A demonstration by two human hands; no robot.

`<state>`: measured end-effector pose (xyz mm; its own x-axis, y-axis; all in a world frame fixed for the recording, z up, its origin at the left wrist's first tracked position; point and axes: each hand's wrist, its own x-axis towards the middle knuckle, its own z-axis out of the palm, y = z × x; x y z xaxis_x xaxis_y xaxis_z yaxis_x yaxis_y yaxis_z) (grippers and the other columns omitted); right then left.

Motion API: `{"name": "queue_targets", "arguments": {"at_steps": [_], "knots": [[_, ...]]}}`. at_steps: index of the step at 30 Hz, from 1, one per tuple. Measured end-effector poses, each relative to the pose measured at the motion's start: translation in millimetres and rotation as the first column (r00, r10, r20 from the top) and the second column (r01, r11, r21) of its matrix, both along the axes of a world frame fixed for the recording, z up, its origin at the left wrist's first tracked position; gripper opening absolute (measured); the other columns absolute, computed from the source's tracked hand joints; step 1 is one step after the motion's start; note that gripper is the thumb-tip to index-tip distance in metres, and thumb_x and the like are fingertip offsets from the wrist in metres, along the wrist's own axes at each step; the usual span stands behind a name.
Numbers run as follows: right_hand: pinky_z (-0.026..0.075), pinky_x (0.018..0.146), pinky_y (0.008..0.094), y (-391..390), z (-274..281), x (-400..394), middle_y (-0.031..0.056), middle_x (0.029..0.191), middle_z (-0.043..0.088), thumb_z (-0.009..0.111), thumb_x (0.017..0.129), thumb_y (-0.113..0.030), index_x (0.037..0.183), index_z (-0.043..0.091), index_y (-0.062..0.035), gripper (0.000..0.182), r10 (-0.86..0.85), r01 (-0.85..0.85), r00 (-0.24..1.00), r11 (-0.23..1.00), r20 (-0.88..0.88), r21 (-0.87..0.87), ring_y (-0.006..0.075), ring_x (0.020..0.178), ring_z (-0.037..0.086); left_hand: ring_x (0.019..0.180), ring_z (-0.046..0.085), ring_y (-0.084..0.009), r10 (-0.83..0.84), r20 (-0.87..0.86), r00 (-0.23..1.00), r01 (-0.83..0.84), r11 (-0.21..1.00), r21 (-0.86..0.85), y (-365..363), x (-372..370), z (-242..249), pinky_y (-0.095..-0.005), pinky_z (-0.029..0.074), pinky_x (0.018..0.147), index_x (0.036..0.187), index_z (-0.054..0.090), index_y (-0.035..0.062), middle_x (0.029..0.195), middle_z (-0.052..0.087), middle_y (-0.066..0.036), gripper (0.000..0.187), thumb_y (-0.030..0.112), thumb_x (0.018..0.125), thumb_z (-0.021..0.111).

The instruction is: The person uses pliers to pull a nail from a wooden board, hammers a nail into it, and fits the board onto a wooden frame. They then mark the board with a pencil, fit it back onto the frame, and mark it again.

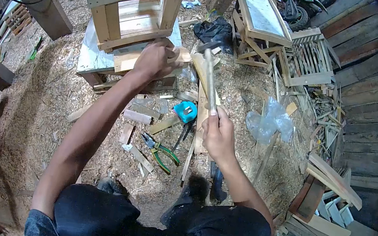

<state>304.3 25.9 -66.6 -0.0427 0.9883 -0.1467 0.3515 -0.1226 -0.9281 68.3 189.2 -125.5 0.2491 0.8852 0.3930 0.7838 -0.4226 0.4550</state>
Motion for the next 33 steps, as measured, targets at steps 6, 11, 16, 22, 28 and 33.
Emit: {"name": "queue_targets", "arguments": {"at_steps": [6, 11, 16, 22, 28, 33], "knots": [[0.032, 0.037, 0.0219, 0.4, 16.6, -2.4, -0.0024, 0.063, 0.044, 0.038, 0.107, -0.032, 0.123, 0.052, -0.0068, 0.033, -0.12, 0.043, 0.975, 0.927, -0.185, -0.372, 0.0046, 0.044, 0.038, 0.098, 0.063, -0.0368, -0.059, -0.022, 0.998, 0.059, 0.998, 0.005, -4.5, -2.4, 7.4, -0.0443, 0.05, 0.088, 0.101, 0.072, 0.0049, 0.109, 0.065, -0.018, 0.033, 0.032, 0.082, 0.074], [0.029, 0.036, 0.0207, -1.4, -3.4, 2.4, -0.0034, 0.063, 0.04, 0.039, 0.106, -0.033, 0.125, 0.052, -0.0075, 0.034, -0.074, 0.057, 0.991, 0.987, -0.11, -0.148, 0.0035, 0.043, 0.034, 0.099, 0.062, -0.0372, -0.07, -0.019, 0.997, 0.07, 0.997, 0.021, -5.7, -4.5, 8.2, -0.0443, 0.051, 0.087, 0.102, 0.072, 0.0054, 0.11, 0.065, -0.018, 0.031, 0.028, 0.08, 0.075], [0.033, 0.039, 0.022, -5.0, -4.2, -3.9, -0.0047, 0.062, 0.041, 0.04, 0.106, -0.029, 0.129, 0.05, -0.0059, 0.034, -0.036, 0.027, 0.988, 0.998, -0.151, -0.06, 0.0043, 0.046, 0.039, 0.099, 0.062, -0.0381, -0.059, -0.049, 0.997, 0.06, 0.998, 0.018, -6.3, -4.1, 10.3, -0.0446, 0.051, 0.087, 0.105, 0.071, 0.0056, 0.111, 0.065, -0.018, 0.033, 0.026, 0.079, 0.076], [0.044, 0.049, 0.0336, -10.2, -4.3, -5.1, 0.0088, 0.062, 0.057, 0.042, 0.103, -0.02, 0.124, 0.051, 0.0003, 0.031, 0.007, -0.048, 0.967, 0.987, 0.253, 0.155, 0.0156, 0.052, 0.058, 0.096, 0.062, -0.0387, -0.079, -0.047, 0.996, 0.08, 0.997, 0.021, -5.4, -4.1, 10.7, -0.0457, 0.051, 0.085, 0.104, 0.07, 0.0051, 0.109, 0.065, -0.018, 0.033, 0.027, 0.08, 0.076], [0.042, 0.048, 0.0324, 0.1, 6.8, 1.6, 0.0069, 0.061, 0.054, 0.043, 0.102, -0.022, 0.12, 0.052, -0.0011, 0.028, -0.003, -0.027, 0.983, 0.988, 0.186, 0.154, 0.0143, 0.051, 0.055, 0.095, 0.063, -0.0378, -0.089, -0.015, 0.996, 0.09, 0.995, 0.036, -9.8, -0.6, 18.1, -0.0457, 0.051, 0.083, 0.103, 0.071, 0.0056, 0.106, 0.065, -0.018, 0.035, 0.032, 0.08, 0.075], [0.033, 0.041, 0.0202, 64.5, 98.9, 4.4, -0.0061, 0.064, 0.047, 0.048, 0.103, -0.03, 0.106, 0.05, -0.0079, 0.022, -0.013, 0.017, 0.999, 0.992, -0.03, 0.122, 0.0021, 0.047, 0.041, 0.089, 0.063, -0.038, -0.11, -0.138, 0.984, 0.096, 0.99, -0.102, 2.8, -4.4, 22.1, -0.0479, 0.051, 0.078, 0.105, 0.065, 0.0048, 0.1, 0.064, -0.02, 0.038, 0.033, 0.082, 0.073]]}}
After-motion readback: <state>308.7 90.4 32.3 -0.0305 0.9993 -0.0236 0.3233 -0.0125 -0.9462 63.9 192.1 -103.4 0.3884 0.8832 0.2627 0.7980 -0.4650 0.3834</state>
